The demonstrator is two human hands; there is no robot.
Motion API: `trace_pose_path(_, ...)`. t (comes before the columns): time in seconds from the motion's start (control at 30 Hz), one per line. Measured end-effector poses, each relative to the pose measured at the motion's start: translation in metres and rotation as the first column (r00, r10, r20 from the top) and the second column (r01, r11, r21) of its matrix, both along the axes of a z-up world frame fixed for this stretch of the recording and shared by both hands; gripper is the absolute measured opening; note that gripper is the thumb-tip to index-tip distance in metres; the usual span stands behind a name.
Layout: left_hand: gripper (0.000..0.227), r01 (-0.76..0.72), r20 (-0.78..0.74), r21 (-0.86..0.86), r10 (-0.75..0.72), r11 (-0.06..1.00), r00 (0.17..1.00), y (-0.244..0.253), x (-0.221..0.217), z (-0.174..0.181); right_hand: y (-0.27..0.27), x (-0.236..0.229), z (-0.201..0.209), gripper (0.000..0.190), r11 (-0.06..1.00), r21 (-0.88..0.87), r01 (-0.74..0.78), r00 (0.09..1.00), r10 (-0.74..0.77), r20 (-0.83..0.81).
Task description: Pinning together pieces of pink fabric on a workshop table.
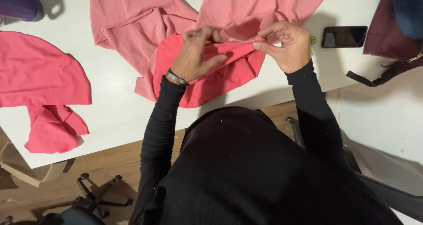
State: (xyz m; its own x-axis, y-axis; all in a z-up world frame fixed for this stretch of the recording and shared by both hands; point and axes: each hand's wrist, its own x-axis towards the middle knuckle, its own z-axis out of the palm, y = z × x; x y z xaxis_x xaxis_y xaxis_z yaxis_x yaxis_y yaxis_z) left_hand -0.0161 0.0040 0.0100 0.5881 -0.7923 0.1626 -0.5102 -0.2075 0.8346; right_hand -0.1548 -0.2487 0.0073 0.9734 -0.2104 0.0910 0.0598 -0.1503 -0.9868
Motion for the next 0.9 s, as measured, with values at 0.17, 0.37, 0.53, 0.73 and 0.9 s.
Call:
trace_pose_path(0.17,0.043,0.185,0.088,-0.061,-0.179,0.981,0.980,-0.037,0.005,0.014,0.005,-0.002,0.013,0.025,0.999,0.043,-0.021,1.000,0.021,0.005)
trace_pose_path(0.37,0.022,0.157,-0.101,-0.034,-0.160,0.987,0.982,-0.050,0.001,0.005,-0.002,-0.008,0.010,0.025,0.999,0.046,-0.008,1.000,0.009,-0.014)
trace_pose_path(0.53,0.013,0.044,-0.082,-0.193,-0.061,0.980,0.995,-0.043,-0.016,0.003,0.001,-0.010,0.005,0.026,0.998,0.059,0.026,0.999,-0.025,-0.025)
trace_pose_path(0.73,0.015,-0.100,-0.224,-0.142,0.066,0.985,0.972,-0.042,-0.024,-0.003,0.000,-0.006,0.001,0.030,1.000,0.013,0.005,1.000,-0.005,-0.004)
trace_pose_path(0.9,0.018,-0.133,-0.208,-0.152,0.099,0.979,0.973,-0.042,-0.025,-0.006,-0.001,-0.005,0.006,0.032,0.999,-0.011,-0.037,0.999,0.037,-0.021)
